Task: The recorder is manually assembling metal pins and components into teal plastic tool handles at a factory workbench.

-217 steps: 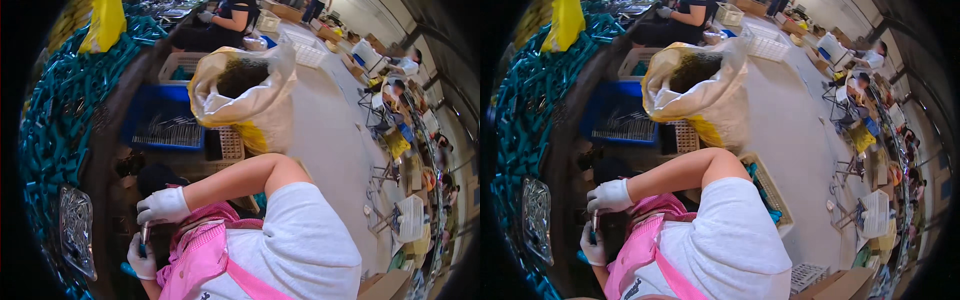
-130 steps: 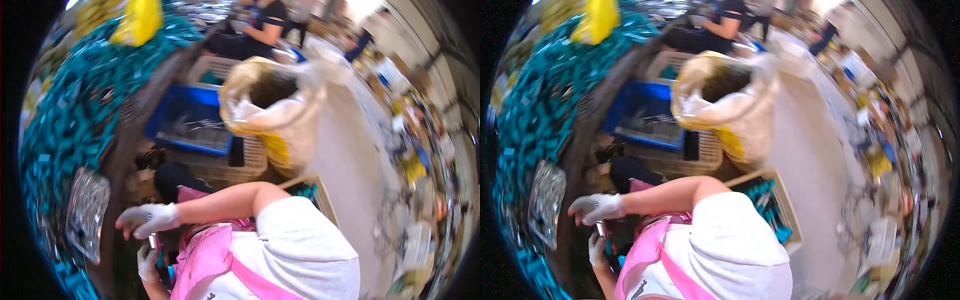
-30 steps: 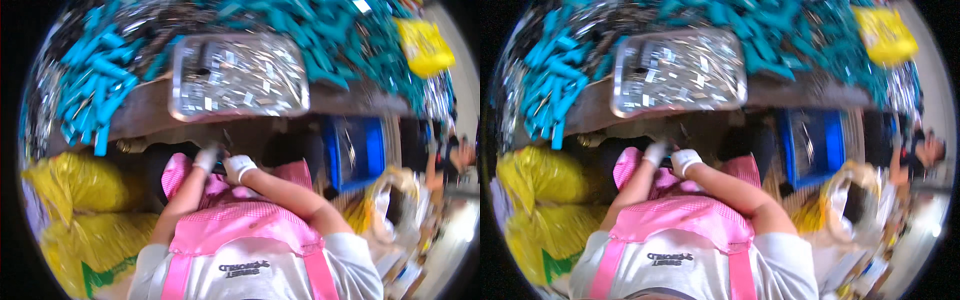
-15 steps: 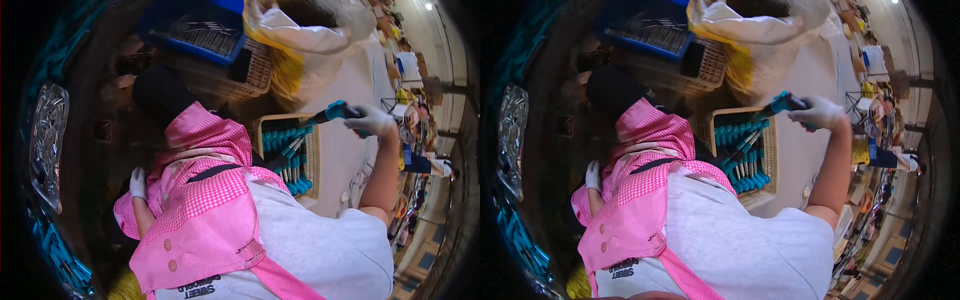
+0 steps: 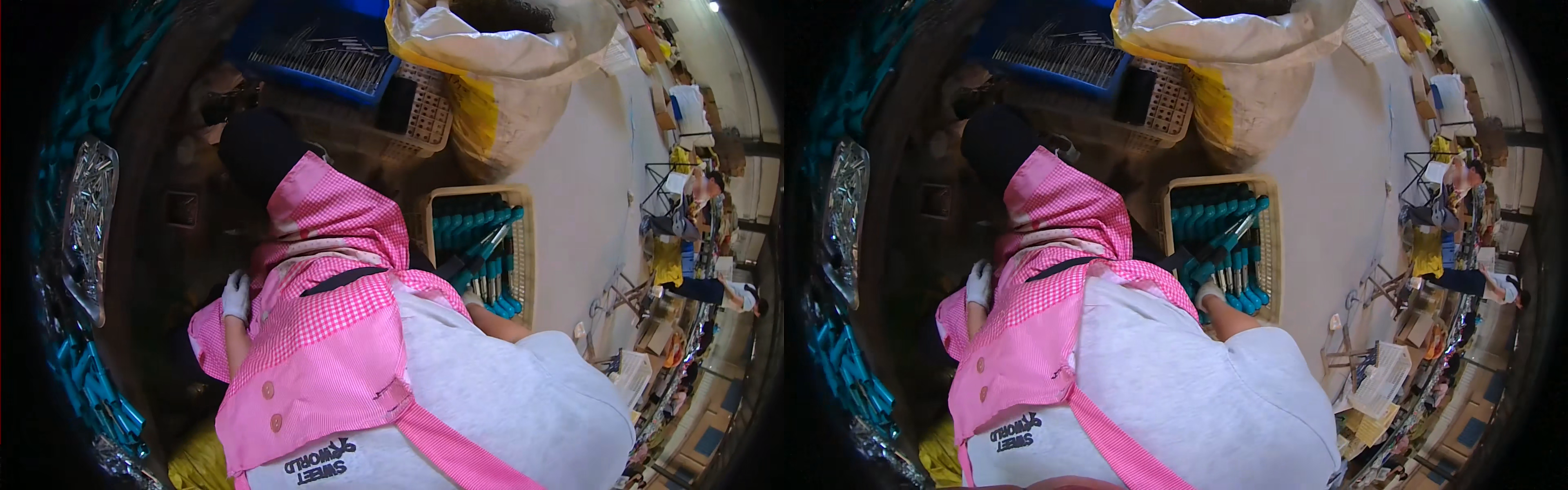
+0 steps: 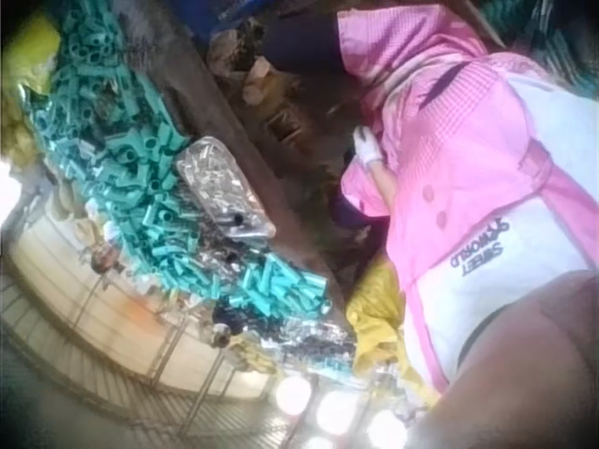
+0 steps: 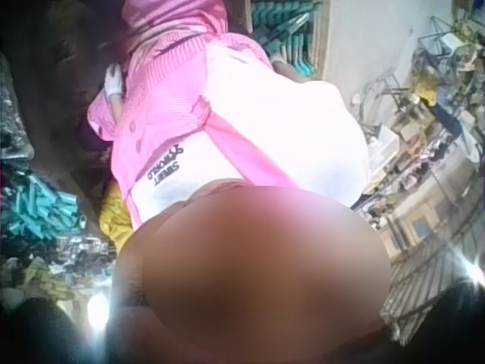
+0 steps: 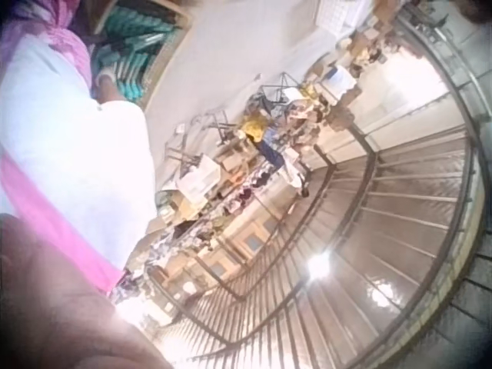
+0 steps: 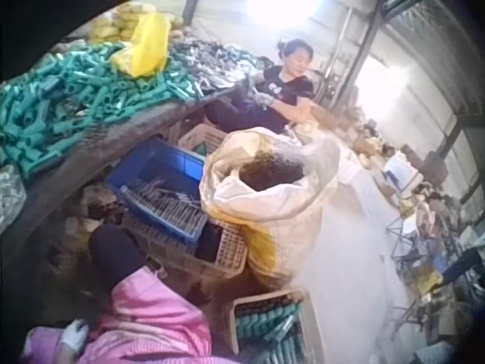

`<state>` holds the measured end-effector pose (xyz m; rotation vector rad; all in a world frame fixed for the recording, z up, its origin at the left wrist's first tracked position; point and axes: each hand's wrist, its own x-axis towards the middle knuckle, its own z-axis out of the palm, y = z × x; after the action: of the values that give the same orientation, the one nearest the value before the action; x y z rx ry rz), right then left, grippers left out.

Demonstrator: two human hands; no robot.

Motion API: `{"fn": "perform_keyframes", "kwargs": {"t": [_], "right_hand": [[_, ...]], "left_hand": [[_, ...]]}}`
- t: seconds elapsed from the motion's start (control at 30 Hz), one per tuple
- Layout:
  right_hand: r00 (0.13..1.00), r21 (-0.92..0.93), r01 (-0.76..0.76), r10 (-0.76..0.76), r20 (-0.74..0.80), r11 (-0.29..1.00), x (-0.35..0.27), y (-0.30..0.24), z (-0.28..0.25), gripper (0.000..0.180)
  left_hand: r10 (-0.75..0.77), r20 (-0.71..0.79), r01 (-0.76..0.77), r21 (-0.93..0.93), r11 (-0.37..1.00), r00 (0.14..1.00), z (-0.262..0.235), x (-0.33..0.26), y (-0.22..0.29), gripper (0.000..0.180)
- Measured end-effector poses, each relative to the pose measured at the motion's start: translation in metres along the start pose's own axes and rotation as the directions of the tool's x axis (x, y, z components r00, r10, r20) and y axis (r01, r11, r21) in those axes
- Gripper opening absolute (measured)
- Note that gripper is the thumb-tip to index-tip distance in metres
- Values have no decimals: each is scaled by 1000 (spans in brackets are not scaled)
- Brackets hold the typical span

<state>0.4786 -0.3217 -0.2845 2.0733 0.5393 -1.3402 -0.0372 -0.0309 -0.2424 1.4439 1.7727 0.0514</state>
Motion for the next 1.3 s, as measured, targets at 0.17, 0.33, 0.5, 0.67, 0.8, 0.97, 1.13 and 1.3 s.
{"fn": "perform_keyframes", "kwargs": {"t": [0.17, 0.33, 0.5, 0.67, 0.8, 0.97, 1.13, 1.3], "right_hand": [[736, -483, 223, 178, 653, 847, 88, 77, 43, 54], [941, 956, -265, 248, 229, 122, 103, 60, 23, 57], [806, 758, -407, 591, 35, 510, 41, 7, -49, 98], [841, 956, -144, 541, -18, 256, 109, 26, -39, 119], [1000, 960, -25, -20, 20, -278, 157, 45, -7, 68], [975, 939, -98, -220, 24, -329, 141, 42, -12, 36], [977, 958, 209, 82, -197, -194, 107, 66, -15, 40], [622, 866, -102, 710, -329, 490, 46, 29, -17, 59]], "left_hand": [[-22, -48, 15, -138, 990, 999, 6, 1, -13, 49], [-33, -39, 27, -150, 988, 999, 7, 6, -21, 50], [-23, 5, 24, -122, 992, 1000, 3, 7, -24, 52], [3, 1, -3, 81, 997, 1000, 4, 10, -8, 52], [-29, 152, 31, -11, 999, 988, 11, 24, -16, 49], [-20, 78, 61, -565, 823, 997, 25, 81, -141, 42], [65, 209, -104, 181, 978, 976, 15, 77, -67, 53], [74, 192, -116, 220, 969, 979, 9, 75, -33, 53]]}}
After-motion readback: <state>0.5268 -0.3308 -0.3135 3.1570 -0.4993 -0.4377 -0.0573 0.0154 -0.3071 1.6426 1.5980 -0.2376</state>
